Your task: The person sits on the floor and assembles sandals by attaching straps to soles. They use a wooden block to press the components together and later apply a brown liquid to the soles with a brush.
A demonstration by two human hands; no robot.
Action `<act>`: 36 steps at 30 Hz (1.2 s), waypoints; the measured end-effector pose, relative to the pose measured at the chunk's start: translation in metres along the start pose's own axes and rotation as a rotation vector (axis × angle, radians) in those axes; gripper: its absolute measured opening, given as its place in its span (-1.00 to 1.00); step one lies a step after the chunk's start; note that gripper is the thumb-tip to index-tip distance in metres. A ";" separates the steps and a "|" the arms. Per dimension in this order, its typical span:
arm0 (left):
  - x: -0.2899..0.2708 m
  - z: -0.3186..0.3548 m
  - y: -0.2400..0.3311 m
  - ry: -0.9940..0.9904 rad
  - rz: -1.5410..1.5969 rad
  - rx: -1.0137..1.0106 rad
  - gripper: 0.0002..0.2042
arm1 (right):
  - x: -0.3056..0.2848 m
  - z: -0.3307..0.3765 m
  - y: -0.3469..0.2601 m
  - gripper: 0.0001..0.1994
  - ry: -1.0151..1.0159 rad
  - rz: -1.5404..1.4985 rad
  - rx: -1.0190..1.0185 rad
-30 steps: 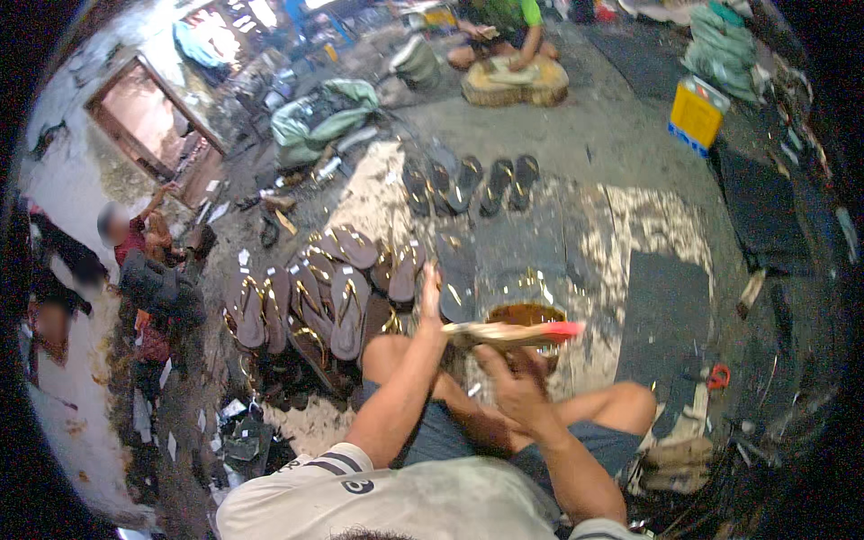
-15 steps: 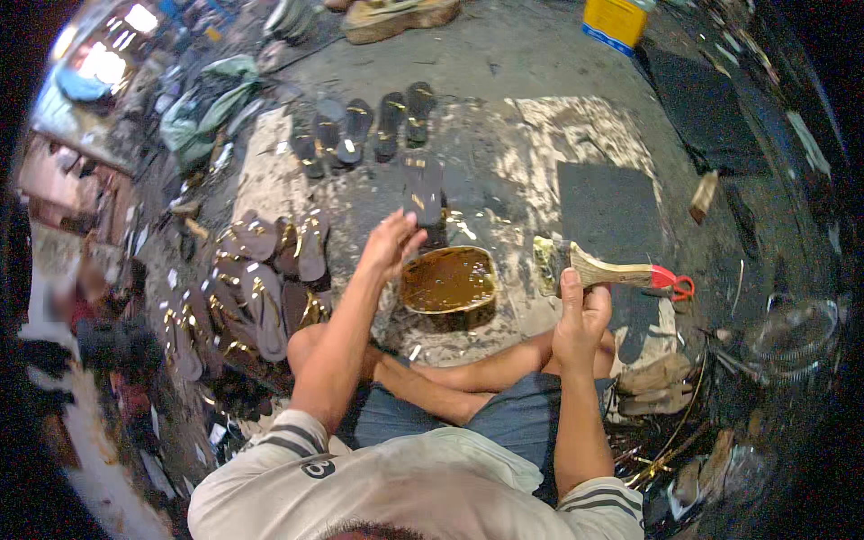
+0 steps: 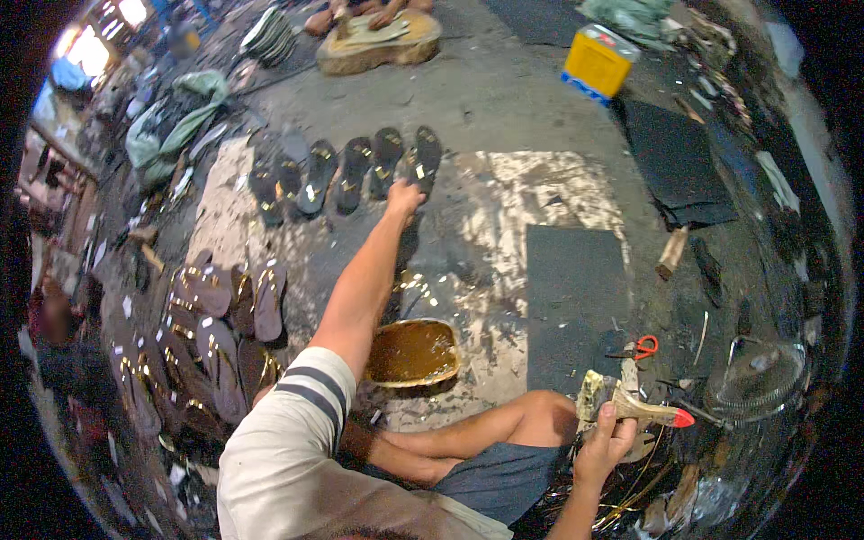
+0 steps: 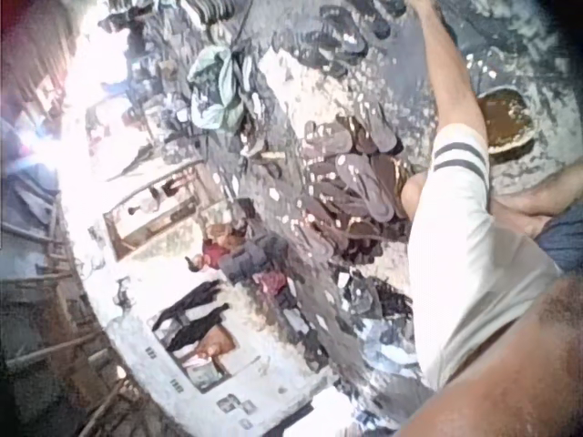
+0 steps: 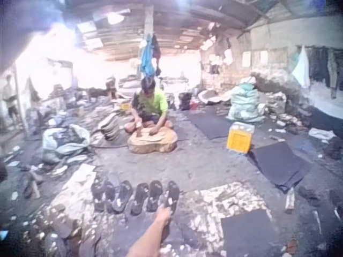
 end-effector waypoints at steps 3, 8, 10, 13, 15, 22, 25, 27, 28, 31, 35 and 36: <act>-0.051 -0.016 -0.032 0.026 -0.098 0.079 -0.65 | 0.051 -0.014 0.020 -0.81 -0.080 -0.112 0.012; -0.141 0.131 -0.010 -0.206 -0.187 0.562 -0.60 | 0.095 -0.003 0.045 -0.73 -0.161 -0.028 0.031; -0.241 0.211 -0.032 -0.004 -0.208 0.541 -0.61 | 0.112 -0.004 0.061 -0.69 -0.240 -0.039 0.071; -0.394 0.324 -0.105 0.726 -0.406 0.309 -0.66 | 0.146 0.009 0.049 -0.61 -0.434 0.050 0.149; -0.473 0.409 -0.147 1.255 -0.720 0.254 -0.63 | 0.160 0.019 0.036 -0.61 -0.504 -0.008 0.132; -0.563 0.511 -0.255 1.097 -1.306 -0.255 -0.67 | 0.230 0.038 0.055 -0.63 -0.951 0.025 0.019; -0.572 0.512 -0.235 1.140 -1.045 -0.060 -0.77 | 0.253 0.052 0.091 -0.66 -1.152 0.230 0.031; -0.547 0.525 -0.207 1.189 -0.816 0.094 -0.79 | 0.272 0.067 0.089 -0.65 -1.258 0.341 -0.558; -0.531 0.539 -0.200 1.141 -0.653 0.131 -0.80 | 0.273 0.072 0.096 -0.64 -1.176 0.517 -0.543; -0.435 0.567 -0.163 0.878 -0.521 0.156 -0.71 | 0.274 0.075 0.115 -0.64 -1.208 0.755 -0.836; -0.318 0.582 -0.192 0.579 -0.489 0.244 -0.52 | 0.252 0.051 0.061 -0.71 -0.933 -0.136 -0.351; -0.296 0.579 -0.179 0.556 -0.529 0.237 -0.48 | 0.242 0.042 0.056 -0.74 -0.911 -0.143 -0.256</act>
Point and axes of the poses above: each hand's wrist, its own z-axis away from the middle knuckle, its own x-axis out of the palm, y = z × x, the point moved 4 cm from there along -z, towards the middle knuckle, and after that the axes turned 12 degrees about -z, right-handed, at the moved point
